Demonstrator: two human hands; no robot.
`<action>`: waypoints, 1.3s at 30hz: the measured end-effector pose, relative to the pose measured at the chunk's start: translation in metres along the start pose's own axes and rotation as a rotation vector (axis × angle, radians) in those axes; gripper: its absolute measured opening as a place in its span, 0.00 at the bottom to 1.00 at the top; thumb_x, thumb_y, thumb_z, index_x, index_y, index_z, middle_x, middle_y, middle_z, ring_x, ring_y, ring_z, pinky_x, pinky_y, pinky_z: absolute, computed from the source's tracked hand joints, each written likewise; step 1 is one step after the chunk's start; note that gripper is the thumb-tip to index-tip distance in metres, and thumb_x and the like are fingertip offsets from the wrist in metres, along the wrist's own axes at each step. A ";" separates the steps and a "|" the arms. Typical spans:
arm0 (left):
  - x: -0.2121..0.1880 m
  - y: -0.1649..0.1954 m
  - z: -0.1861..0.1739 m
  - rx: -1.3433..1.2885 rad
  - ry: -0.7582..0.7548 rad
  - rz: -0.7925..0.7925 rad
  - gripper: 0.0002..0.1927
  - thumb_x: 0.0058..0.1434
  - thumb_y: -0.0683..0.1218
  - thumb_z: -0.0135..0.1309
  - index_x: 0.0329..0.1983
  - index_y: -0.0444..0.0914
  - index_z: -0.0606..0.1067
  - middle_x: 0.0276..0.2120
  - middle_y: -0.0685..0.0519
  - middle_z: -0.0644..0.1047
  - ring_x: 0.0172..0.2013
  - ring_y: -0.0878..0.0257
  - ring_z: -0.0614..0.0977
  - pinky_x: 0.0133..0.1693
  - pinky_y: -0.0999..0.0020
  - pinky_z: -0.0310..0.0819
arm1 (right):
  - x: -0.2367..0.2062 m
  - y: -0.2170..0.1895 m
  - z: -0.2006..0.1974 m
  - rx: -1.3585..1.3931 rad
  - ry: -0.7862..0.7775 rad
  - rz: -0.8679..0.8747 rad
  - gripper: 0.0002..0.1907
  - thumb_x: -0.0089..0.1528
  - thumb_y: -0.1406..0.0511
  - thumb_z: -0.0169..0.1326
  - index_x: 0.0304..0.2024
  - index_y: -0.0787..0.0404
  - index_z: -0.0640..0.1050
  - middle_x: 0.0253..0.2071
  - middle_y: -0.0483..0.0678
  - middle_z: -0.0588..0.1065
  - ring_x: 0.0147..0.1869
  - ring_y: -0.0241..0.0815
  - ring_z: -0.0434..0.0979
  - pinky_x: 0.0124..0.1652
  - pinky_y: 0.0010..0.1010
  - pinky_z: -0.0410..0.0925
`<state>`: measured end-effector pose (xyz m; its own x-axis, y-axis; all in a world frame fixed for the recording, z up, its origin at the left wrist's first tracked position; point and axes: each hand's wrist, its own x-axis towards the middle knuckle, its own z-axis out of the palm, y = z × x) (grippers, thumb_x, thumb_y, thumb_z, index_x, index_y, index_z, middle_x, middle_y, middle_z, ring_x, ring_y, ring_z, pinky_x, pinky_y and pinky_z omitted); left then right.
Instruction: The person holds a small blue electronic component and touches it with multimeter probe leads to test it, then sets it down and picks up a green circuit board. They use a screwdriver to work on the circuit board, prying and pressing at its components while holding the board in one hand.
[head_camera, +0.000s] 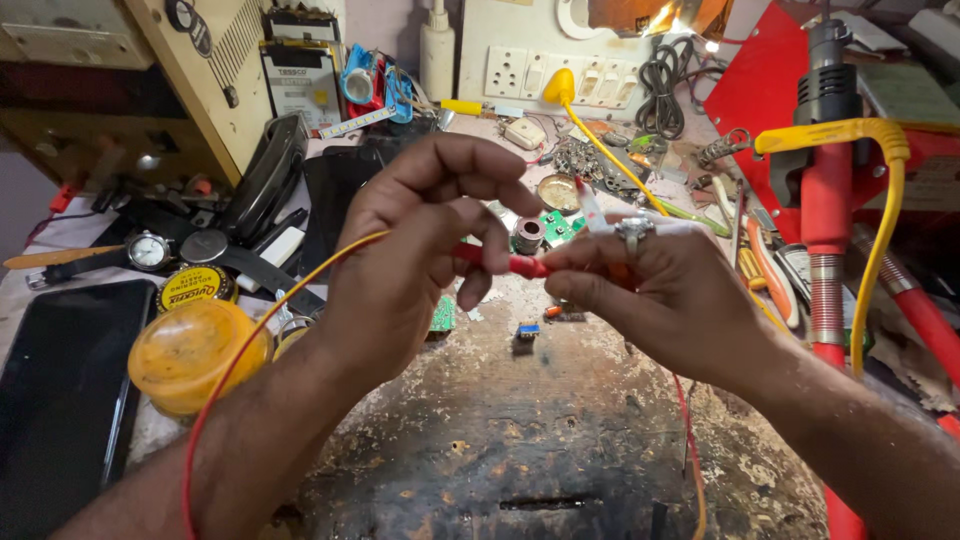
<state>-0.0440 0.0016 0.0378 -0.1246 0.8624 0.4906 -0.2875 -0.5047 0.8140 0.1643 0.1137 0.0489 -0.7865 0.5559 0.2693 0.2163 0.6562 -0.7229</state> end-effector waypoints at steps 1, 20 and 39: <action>-0.001 -0.002 0.001 0.121 0.011 0.029 0.17 0.69 0.39 0.48 0.61 0.31 0.71 0.42 0.48 0.78 0.35 0.68 0.76 0.35 0.70 0.73 | 0.003 0.003 0.002 0.051 0.014 0.032 0.13 0.63 0.60 0.60 0.45 0.61 0.85 0.30 0.42 0.84 0.35 0.26 0.84 0.34 0.21 0.79; -0.027 -0.017 0.018 0.445 0.206 -0.502 0.09 0.66 0.49 0.51 0.39 0.39 0.74 0.30 0.54 0.83 0.26 0.72 0.82 0.24 0.74 0.74 | -0.029 0.065 -0.022 -0.332 0.101 -0.486 0.15 0.66 0.56 0.63 0.49 0.54 0.77 0.38 0.42 0.82 0.39 0.30 0.84 0.37 0.28 0.76; -0.044 -0.015 0.017 0.717 0.125 -0.540 0.14 0.69 0.56 0.53 0.45 0.41 0.74 0.30 0.56 0.79 0.33 0.67 0.78 0.36 0.69 0.77 | -0.046 0.064 -0.002 0.285 -0.180 0.085 0.11 0.58 0.76 0.65 0.42 0.63 0.81 0.45 0.49 0.83 0.51 0.37 0.85 0.49 0.27 0.78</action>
<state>-0.0179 -0.0301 0.0095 -0.2588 0.9658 -0.0175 0.3180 0.1023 0.9425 0.2153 0.1311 -0.0086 -0.8673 0.4872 0.1023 0.1352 0.4284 -0.8934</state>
